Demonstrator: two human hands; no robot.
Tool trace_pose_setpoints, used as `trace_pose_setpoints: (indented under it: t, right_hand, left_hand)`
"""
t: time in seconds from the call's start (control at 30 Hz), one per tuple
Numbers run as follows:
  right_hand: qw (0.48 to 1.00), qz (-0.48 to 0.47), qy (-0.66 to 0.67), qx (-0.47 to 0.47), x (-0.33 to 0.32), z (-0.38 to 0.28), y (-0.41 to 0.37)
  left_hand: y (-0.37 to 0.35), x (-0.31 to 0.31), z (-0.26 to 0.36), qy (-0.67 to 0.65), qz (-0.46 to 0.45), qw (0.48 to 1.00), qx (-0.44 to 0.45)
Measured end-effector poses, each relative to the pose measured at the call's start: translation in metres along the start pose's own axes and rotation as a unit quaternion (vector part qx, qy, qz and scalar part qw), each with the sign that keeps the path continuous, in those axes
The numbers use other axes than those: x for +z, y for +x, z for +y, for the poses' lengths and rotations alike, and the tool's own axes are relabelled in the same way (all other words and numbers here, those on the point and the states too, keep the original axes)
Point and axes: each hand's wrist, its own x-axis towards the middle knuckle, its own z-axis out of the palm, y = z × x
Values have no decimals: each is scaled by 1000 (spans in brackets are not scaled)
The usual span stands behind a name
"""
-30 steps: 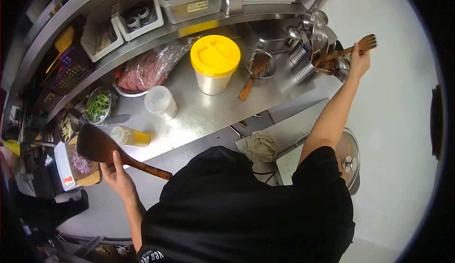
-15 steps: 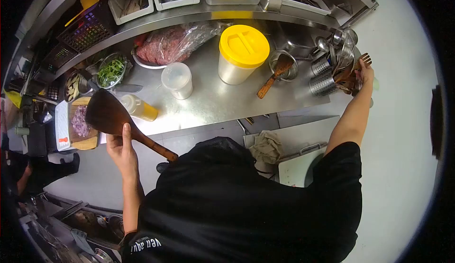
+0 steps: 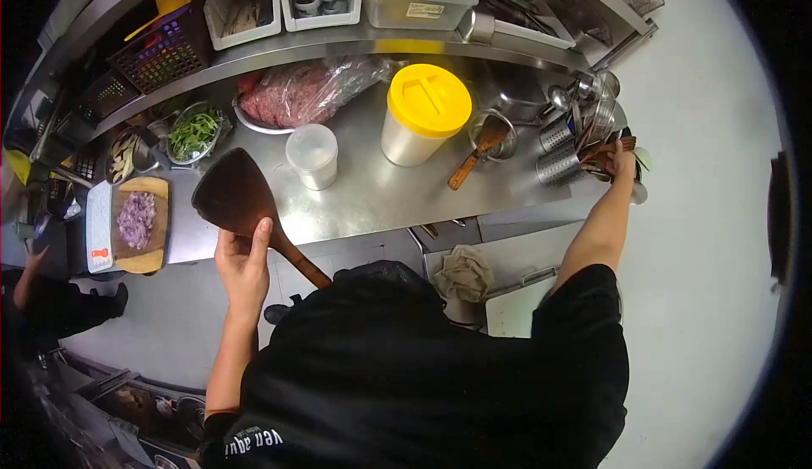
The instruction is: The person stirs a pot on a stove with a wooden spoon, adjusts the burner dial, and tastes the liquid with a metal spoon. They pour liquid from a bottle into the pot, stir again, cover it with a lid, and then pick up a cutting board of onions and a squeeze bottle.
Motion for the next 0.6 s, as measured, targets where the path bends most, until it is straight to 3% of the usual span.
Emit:
trace_pose_setpoints:
  t: [0.03, 0.1, 0.13, 0.17, 0.2, 0.23, 0.27, 0.3, 0.33, 0.37, 0.4, 0.53, 0.6]
  right_hand:
    - [979, -97, 174, 45, 1, 4, -5]
    - [986, -128, 103, 4, -22, -14, -9]
    - [996, 30, 52, -68, -50, -60, -80]
    - [973, 199, -22, -115, -83, -118, -165]
    - [942, 259, 153, -152, -96, -172, -261]
    - [929, 231, 200, -210, -73, -182, -289]
    - [933, 120, 252, -227, -47, -201, -332]
    - [978, -25, 135, -159, -13, -217, -357]
    - [981, -105, 67, -146, 20, -222, -387]
    - [968, -136, 18, -211, 86, -199, -394]
    - [971, -165, 3, -170, 111, -197, -409]
    - [973, -200, -45, -107, 166, -183, -420]
    - [960, -246, -42, -128, 161, -176, -407]
  left_hand:
    - [0, -3, -1, -11, 3, 1000, -19]
    - [1, -4, 2, -18, 8, 999, -36]
    - [3, -3, 1, -12, 5, 999, -34]
    - [3, -2, -1, -6, 5, 1000, -30]
    - [1, -1, -3, 0, 3, 1000, -26]
    - [-1, 1, -4, 4, -3, 1000, -27]
    - [-3, 4, -4, 7, -10, 1000, -23]
    - [-5, 6, -3, 9, -19, 1000, -17]
    - [-8, 8, -1, 10, -24, 1000, -14]
    - [-11, 10, 0, 4, -23, 1000, -7]
    - [-14, 9, 1, -2, -17, 1000, -1]
    - [-23, 1, -3, -33, 8, 998, -52]
    - [-28, -8, -14, -25, -4, 997, -68]
